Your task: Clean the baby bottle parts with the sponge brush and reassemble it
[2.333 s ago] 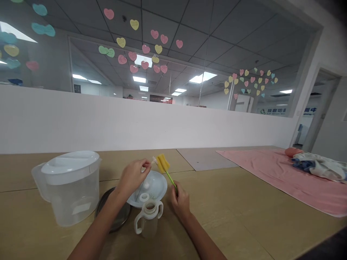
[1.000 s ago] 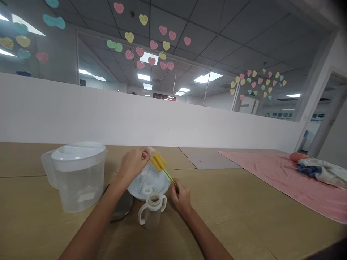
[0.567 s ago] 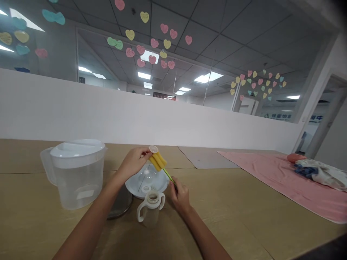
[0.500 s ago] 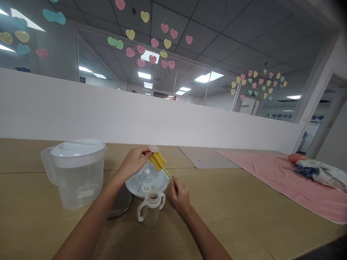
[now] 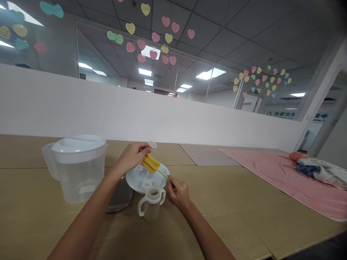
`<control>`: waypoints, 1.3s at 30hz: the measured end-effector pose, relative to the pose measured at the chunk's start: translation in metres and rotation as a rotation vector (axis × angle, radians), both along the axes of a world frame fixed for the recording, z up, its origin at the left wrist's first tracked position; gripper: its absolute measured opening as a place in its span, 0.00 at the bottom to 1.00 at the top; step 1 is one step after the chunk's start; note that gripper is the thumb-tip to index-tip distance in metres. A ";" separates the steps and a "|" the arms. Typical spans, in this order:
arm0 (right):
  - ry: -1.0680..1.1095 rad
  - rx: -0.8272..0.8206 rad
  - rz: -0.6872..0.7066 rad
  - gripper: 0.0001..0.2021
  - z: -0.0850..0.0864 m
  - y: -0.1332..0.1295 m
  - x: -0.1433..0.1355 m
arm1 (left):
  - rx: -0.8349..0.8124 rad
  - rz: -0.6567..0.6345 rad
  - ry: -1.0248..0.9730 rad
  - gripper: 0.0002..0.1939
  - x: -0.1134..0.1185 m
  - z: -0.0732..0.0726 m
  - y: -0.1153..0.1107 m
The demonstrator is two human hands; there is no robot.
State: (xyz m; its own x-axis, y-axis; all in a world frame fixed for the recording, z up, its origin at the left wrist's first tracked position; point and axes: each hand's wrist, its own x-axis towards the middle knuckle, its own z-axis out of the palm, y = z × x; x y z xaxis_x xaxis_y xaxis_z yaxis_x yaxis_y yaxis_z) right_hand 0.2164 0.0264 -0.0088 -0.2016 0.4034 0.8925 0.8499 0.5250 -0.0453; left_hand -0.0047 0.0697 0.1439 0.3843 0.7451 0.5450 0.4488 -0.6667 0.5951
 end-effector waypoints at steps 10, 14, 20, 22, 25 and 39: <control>0.008 0.006 -0.033 0.10 0.002 0.001 0.001 | -0.150 0.411 0.661 0.12 -0.035 -0.013 0.021; 0.001 -0.006 -0.044 0.10 0.000 0.001 0.002 | -0.253 0.416 0.772 0.08 -0.042 -0.031 0.039; 0.003 -0.010 -0.052 0.10 -0.001 0.002 0.003 | -0.417 0.393 0.859 0.05 -0.041 -0.055 0.047; 0.007 -0.009 -0.054 0.10 -0.001 0.002 0.003 | -0.441 0.393 0.866 0.05 -0.041 -0.058 0.047; 0.027 -0.016 -0.068 0.10 -0.001 0.002 0.002 | -0.367 0.409 0.850 0.06 -0.037 -0.055 0.046; 0.135 -0.123 -0.135 0.13 -0.006 0.006 0.006 | -0.039 0.095 0.662 0.14 0.047 -0.092 0.036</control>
State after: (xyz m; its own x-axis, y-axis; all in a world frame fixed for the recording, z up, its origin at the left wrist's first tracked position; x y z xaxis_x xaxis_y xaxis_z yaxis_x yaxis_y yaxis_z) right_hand 0.2220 0.0320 -0.0147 -0.0201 0.5257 0.8504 0.8940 0.3902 -0.2201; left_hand 0.0427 0.1055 0.0514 0.5602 0.8065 0.1889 0.7831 -0.5900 0.1968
